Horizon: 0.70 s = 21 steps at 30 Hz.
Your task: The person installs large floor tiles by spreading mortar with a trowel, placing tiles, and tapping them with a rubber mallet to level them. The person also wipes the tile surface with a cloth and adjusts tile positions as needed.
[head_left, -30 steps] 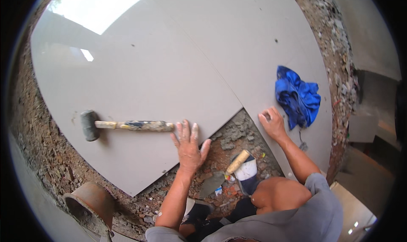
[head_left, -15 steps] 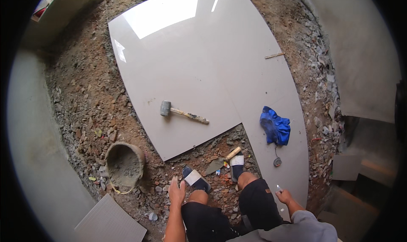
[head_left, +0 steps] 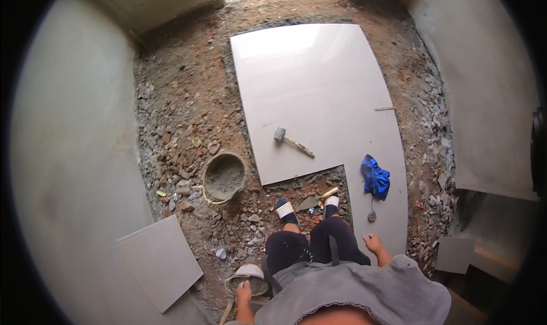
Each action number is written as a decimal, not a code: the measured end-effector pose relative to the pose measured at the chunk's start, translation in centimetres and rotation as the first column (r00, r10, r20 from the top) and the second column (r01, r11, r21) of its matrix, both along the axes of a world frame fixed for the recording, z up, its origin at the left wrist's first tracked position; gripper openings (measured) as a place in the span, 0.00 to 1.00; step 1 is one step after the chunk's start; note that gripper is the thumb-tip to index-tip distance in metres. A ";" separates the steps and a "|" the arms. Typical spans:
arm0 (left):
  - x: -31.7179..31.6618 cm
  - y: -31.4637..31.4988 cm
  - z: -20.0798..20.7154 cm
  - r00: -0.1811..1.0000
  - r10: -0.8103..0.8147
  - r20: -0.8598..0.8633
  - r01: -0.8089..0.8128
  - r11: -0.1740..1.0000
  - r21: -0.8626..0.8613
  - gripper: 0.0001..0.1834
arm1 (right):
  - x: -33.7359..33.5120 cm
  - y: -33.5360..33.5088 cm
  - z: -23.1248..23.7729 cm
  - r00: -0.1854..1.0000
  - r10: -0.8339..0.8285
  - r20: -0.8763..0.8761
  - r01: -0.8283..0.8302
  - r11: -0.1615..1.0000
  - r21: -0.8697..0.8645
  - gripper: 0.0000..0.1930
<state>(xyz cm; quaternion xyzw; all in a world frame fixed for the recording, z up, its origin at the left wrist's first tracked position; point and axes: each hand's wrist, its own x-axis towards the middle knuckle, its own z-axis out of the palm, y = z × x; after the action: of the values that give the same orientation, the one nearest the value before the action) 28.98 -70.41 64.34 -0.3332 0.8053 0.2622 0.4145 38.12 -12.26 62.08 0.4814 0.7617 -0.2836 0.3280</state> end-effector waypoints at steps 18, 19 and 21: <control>3.1 -2.8 2.4 0.938 0.347 0.006 -0.347 0.937 0.043 0.22 | -25.1 -2.4 6.4 0.976 0.139 -0.169 -0.118 0.984 0.133 0.24; 2.1 -3.9 2.3 0.939 0.343 -0.003 -0.343 0.939 0.027 0.22 | -25.8 -2.8 6.1 0.978 0.143 -0.149 -0.126 0.985 0.119 0.24; 0.2 -6.1 1.4 0.935 0.354 -0.024 -0.354 0.935 -0.001 0.23 | -27.2 -3.3 5.1 0.980 0.161 -0.117 -0.148 0.983 0.108 0.24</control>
<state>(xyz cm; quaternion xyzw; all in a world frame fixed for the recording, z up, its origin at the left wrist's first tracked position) 29.14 -76.50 65.74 -0.4706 0.7379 0.3340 0.3501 10.90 -15.60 67.23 0.4176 0.8290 -0.2490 0.2765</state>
